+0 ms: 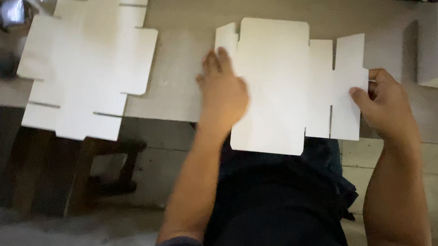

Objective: The person assembles white cardboard boxes by folding the flat pieces along pre-scored lines and tucking the tabs into slots to form the box structure. The person repeatedly picks up flat cardboard pieces from a stack, folds them into rectangular boxes, and places the finished boxes on the table.

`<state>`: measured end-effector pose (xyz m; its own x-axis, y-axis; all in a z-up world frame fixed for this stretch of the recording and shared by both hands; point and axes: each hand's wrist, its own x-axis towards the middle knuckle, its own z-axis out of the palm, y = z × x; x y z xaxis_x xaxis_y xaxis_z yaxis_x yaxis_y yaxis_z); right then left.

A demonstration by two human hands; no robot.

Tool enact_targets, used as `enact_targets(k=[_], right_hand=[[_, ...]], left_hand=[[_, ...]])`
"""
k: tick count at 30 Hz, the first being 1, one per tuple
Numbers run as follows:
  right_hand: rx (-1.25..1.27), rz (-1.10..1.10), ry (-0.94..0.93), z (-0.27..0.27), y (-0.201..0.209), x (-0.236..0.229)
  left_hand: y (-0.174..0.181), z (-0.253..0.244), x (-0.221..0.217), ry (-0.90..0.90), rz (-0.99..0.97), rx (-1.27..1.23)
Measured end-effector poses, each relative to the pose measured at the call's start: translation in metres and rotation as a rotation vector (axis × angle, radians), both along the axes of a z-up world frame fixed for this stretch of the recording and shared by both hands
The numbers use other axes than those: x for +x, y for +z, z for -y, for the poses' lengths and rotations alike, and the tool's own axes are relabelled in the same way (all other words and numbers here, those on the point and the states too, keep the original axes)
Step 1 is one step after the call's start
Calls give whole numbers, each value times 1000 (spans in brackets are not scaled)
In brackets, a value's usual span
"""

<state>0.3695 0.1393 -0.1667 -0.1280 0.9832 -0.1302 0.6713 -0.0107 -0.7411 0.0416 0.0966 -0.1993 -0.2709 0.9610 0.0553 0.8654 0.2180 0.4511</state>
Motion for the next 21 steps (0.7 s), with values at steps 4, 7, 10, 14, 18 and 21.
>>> enact_targets(k=[4,7,10,14,18,21], right_hand=[[107,-201,-50,6,10,8],[373,-170,-24,10,31,11],[644,-508,21,9,37,13],[657,-535,22,15,29,28],[607,-417,-29,20,18,31],[549,-301,-29,19,20,35]], left_hand=[[92,35,-35,130,406,-207],[88,50,-45,-56,509,381],[105,64,-33,-154,719,682],[82,72,-31,-110,802,775],[62,71,-38,-75,606,563],[76,70,-38,-136,544,539]])
